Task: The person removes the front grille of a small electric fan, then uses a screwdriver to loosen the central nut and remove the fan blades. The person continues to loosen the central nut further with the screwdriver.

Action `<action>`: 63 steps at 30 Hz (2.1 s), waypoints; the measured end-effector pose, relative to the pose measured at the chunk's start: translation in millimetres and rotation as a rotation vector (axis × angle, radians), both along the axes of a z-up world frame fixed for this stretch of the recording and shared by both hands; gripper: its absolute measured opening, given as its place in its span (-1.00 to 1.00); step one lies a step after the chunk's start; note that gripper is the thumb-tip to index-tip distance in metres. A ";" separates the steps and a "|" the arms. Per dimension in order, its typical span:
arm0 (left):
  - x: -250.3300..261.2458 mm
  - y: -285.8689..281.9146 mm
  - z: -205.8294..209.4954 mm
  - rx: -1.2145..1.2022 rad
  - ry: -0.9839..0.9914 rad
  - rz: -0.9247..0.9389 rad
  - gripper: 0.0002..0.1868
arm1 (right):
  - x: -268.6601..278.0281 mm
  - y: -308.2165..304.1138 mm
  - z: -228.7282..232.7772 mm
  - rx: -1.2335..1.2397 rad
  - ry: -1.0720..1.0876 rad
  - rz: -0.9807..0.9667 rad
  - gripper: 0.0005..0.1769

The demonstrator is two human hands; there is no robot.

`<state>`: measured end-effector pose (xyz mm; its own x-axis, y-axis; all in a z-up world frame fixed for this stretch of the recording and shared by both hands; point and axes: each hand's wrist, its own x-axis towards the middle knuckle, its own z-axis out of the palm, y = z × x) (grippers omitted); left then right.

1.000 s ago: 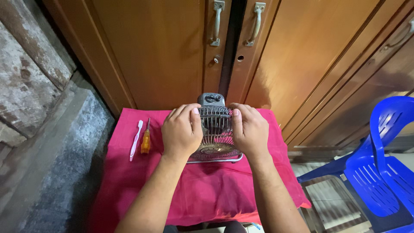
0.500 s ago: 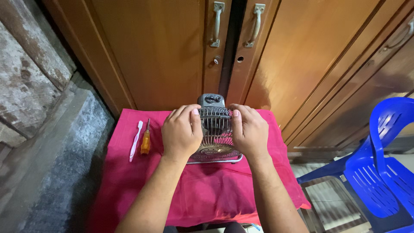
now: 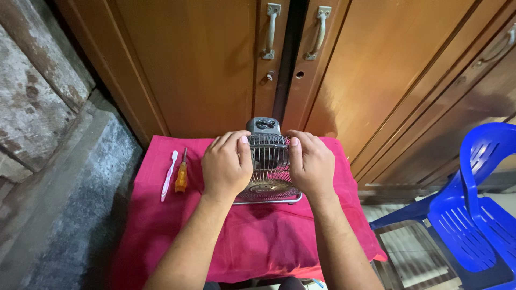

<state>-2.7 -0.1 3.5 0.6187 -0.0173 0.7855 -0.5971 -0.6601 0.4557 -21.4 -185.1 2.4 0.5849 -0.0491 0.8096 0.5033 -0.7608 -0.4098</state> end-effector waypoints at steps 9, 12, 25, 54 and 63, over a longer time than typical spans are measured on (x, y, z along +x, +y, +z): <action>-0.3 0.1 -0.5 -0.008 0.018 -0.002 -0.71 | 0.2 0.3 -1.3 0.012 0.002 0.001 -0.69; 0.2 0.2 -0.7 -0.012 0.014 -0.007 -0.71 | 0.2 0.3 -1.4 0.006 -0.001 -0.001 -0.70; -0.9 0.7 -0.3 -0.014 0.019 -0.006 -0.71 | -1.1 0.7 0.3 0.013 0.038 0.006 -0.70; 0.8 4.1 -3.8 0.009 -0.043 -0.029 -0.75 | 3.3 -21.9 86.3 -0.310 0.523 0.409 -0.80; 3.0 5.8 -5.9 0.015 -0.024 -0.011 -0.75 | 39.7 -39.2 88.4 -0.184 0.917 0.770 -0.75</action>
